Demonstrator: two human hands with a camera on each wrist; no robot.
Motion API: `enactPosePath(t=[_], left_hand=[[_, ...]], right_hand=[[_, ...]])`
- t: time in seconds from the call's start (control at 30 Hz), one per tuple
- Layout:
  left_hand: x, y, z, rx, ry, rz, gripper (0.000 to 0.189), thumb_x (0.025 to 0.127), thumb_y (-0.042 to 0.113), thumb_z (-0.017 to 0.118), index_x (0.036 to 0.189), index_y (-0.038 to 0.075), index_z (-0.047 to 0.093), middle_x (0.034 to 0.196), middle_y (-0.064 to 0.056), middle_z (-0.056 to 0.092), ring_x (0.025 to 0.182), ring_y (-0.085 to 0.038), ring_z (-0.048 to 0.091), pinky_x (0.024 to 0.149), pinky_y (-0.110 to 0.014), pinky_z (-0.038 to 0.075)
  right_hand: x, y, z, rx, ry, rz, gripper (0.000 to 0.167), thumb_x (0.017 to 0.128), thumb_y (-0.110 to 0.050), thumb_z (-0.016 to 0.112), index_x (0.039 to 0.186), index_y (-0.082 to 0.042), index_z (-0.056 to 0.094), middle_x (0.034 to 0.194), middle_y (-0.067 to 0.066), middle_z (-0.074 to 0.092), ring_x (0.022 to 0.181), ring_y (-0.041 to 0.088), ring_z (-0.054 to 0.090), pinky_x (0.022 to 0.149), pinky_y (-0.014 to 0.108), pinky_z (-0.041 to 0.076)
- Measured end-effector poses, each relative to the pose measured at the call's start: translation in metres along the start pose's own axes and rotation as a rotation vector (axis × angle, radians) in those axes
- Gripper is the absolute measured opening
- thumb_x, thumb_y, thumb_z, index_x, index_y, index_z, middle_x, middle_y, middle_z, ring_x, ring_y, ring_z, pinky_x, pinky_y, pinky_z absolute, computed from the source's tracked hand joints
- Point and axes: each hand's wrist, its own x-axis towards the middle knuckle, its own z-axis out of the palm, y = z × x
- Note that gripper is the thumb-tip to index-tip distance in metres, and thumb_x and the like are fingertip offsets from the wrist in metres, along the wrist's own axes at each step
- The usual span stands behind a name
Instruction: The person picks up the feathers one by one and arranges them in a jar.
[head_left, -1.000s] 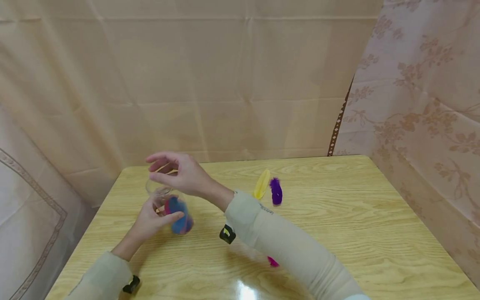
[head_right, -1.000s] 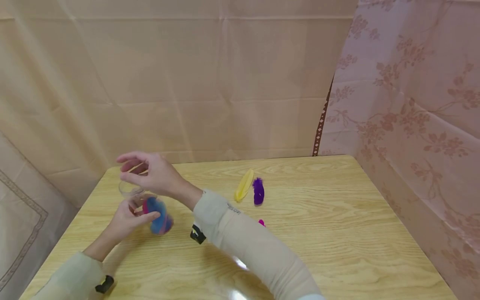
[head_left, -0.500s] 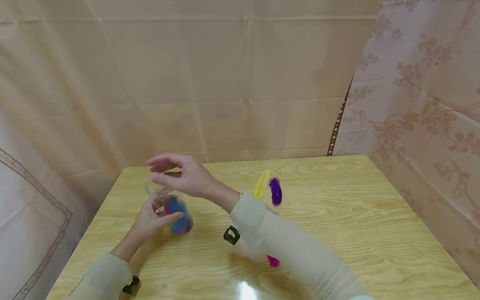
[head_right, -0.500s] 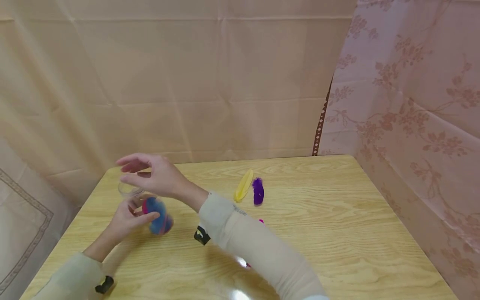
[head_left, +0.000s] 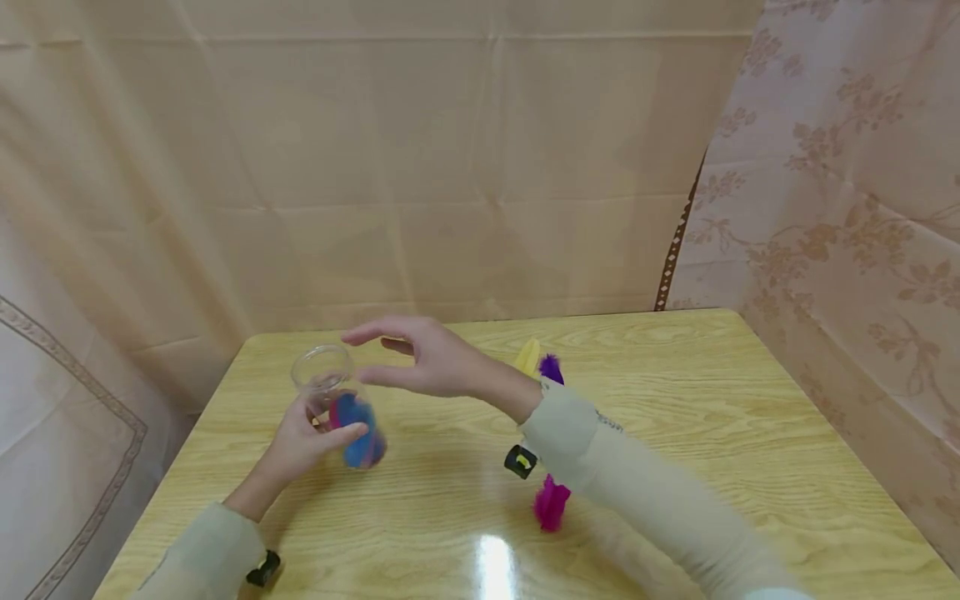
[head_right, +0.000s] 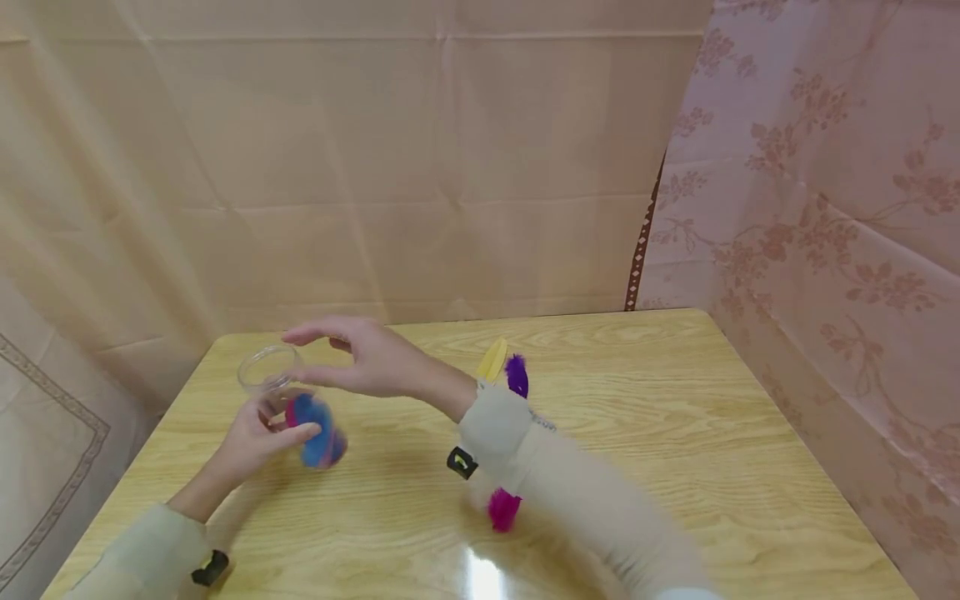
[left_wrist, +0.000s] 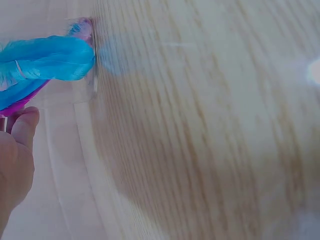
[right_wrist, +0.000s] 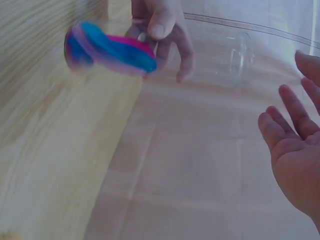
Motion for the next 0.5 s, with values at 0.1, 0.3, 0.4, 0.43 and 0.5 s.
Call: enactPosePath(t=[0.1,0.3,0.4,0.43,0.5], left_hand=[[0.001,0.0,0.001,-0.035,-0.004,-0.002,0.074,0.084,0.0,0.081,0.147,0.006,0.042,0.124,-0.029,0.064,0.105,-0.013,0.066,0.083,-0.028,0.057],[0.002,-0.003,0.001,-0.003,0.001,-0.012,0.074,0.084,0.002,0.082,0.147,0.009,0.043,0.124,-0.024,0.066,0.106,-0.011,0.065,0.083,-0.027,0.056],[0.003,-0.003,0.0,0.013,0.001,-0.017,0.074,0.084,0.002,0.082,0.147,0.008,0.043,0.125,-0.022,0.066,0.107,-0.01,0.064,0.083,-0.027,0.056],[0.003,-0.003,0.0,0.018,0.002,-0.019,0.074,0.085,0.003,0.082,0.147,0.008,0.043,0.125,-0.022,0.066,0.107,-0.01,0.064,0.083,-0.027,0.056],[0.002,-0.003,0.0,0.022,0.005,-0.023,0.074,0.085,0.003,0.082,0.148,0.008,0.042,0.125,-0.023,0.065,0.107,-0.009,0.064,0.083,-0.026,0.056]], right_hand=[[-0.016,-0.001,-0.012,-0.085,-0.055,0.022,0.046,0.098,-0.023,0.071,0.141,-0.011,0.059,0.143,0.001,0.058,0.132,0.007,0.049,0.111,0.032,0.039],[-0.05,-0.002,-0.036,-0.258,-0.139,0.067,0.054,0.098,-0.033,0.069,0.147,-0.015,0.053,0.148,-0.002,0.053,0.137,0.012,0.046,0.112,0.035,0.038],[-0.067,-0.003,-0.044,-0.308,-0.159,0.076,0.057,0.097,-0.032,0.071,0.147,-0.011,0.052,0.148,0.002,0.053,0.138,0.017,0.045,0.113,0.038,0.037],[-0.073,-0.003,-0.046,-0.318,-0.164,0.083,0.058,0.097,-0.031,0.071,0.147,-0.01,0.052,0.149,0.003,0.052,0.139,0.019,0.045,0.114,0.039,0.036],[-0.084,-0.002,-0.05,-0.346,-0.179,0.092,0.059,0.096,-0.031,0.072,0.147,-0.009,0.052,0.149,0.004,0.053,0.14,0.022,0.044,0.114,0.041,0.035]])
